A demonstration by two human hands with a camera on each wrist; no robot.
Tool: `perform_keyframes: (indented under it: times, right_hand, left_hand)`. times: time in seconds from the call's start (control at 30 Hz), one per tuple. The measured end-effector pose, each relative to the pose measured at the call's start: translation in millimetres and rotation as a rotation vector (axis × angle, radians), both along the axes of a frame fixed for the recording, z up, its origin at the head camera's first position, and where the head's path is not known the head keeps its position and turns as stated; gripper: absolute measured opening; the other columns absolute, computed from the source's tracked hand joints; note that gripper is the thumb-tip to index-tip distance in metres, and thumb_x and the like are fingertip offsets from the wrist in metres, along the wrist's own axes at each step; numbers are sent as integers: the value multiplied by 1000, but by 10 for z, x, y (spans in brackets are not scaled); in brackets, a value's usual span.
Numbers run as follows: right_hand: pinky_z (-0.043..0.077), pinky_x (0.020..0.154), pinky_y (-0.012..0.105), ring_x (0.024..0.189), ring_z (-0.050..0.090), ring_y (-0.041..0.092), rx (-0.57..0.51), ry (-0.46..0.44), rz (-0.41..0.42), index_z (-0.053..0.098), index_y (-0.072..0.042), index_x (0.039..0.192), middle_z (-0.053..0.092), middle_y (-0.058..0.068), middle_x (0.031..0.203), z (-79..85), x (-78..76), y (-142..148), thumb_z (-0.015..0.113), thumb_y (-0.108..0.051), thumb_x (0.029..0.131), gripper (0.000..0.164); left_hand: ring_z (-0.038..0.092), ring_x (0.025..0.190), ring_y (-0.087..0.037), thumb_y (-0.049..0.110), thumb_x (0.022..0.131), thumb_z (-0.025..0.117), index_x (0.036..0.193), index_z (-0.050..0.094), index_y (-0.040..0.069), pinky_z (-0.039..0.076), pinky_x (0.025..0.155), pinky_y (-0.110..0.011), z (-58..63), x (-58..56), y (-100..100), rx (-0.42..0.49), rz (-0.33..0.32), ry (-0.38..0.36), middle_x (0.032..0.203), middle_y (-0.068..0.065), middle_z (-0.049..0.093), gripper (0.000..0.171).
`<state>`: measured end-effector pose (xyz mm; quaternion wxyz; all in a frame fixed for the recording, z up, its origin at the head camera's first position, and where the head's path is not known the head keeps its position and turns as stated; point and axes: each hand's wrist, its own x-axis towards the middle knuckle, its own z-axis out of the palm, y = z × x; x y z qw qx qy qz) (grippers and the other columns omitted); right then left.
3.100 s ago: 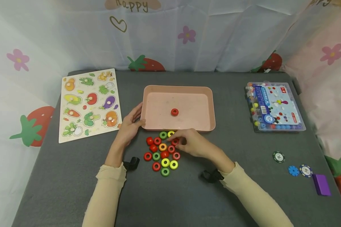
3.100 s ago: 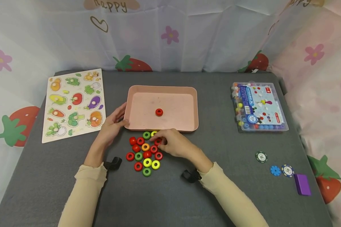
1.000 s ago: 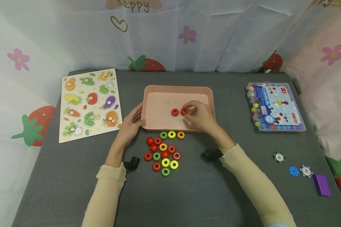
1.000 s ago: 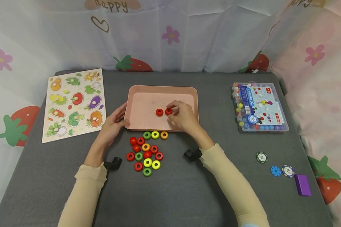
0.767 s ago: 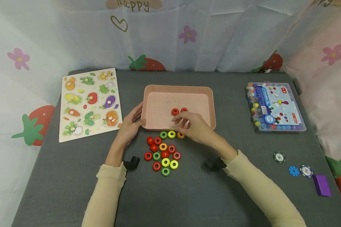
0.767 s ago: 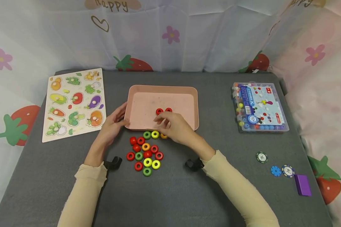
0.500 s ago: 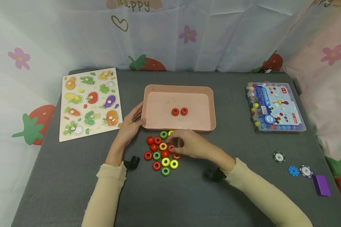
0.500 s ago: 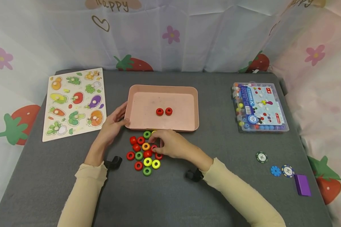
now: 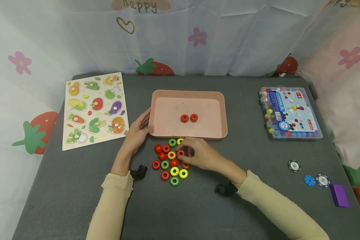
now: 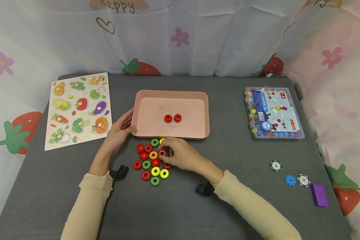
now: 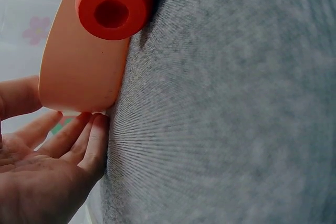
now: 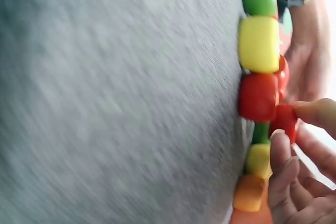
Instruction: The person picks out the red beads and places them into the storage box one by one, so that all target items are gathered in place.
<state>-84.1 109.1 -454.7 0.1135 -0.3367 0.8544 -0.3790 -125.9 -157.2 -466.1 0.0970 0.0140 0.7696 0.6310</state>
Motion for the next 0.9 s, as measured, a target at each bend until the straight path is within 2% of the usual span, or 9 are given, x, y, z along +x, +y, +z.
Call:
perform_keyframes:
  times: [0.13, 0.27, 0.4, 0.5, 0.7, 0.9]
  right_hand:
    - [50, 60, 26, 69, 58, 12, -140, 58, -40, 70, -11, 106, 64, -3, 93, 35, -98, 41, 77, -14, 87, 20]
    - [53, 62, 31, 71, 60, 13, -194, 108, -162, 70, -11, 103, 63, -1, 91, 77, -223, 100, 78, -13, 86, 19]
    - [55, 68, 34, 75, 62, 17, -170, 112, -312, 71, -9, 103, 66, 4, 92, 83, -350, 177, 79, -13, 85, 20]
    - [55, 71, 36, 77, 63, 22, -130, 86, -385, 71, -5, 103, 67, 8, 94, 49, -432, 234, 79, -10, 84, 21]
    - [48, 70, 34, 78, 60, 24, -18, 30, -432, 71, -4, 98, 64, 11, 91, 0, -508, 273, 75, -7, 86, 12]
    - [51, 73, 34, 81, 61, 23, 10, 20, -447, 70, -2, 107, 63, 11, 96, -4, -520, 257, 73, -6, 87, 21]
  left_hand:
    - [35, 147, -26, 1, 99, 54, 158, 31, 14, 27, 120, -47, -7, 1, -5, -4, 5, 5, 159, -9, 38, 65]
    - [36, 146, -24, 0, 98, 54, 158, 31, 14, 28, 119, -46, -16, -1, -7, -6, 10, 1, 159, -9, 39, 66]
    - [36, 146, -24, 1, 98, 54, 158, 31, 14, 28, 119, -46, -10, 0, -4, -7, 8, -1, 159, -8, 39, 65]
    - [35, 147, -24, 2, 99, 54, 158, 31, 14, 28, 120, -46, -12, 2, -4, -10, 0, 0, 159, -8, 38, 65]
    - [35, 147, -23, 2, 99, 54, 158, 31, 14, 27, 120, -46, -16, 4, -6, -6, -2, 2, 159, -8, 39, 65]
    - [35, 147, -23, 3, 99, 54, 158, 31, 15, 27, 120, -45, -16, -4, -10, -7, 0, 1, 159, -7, 39, 64]
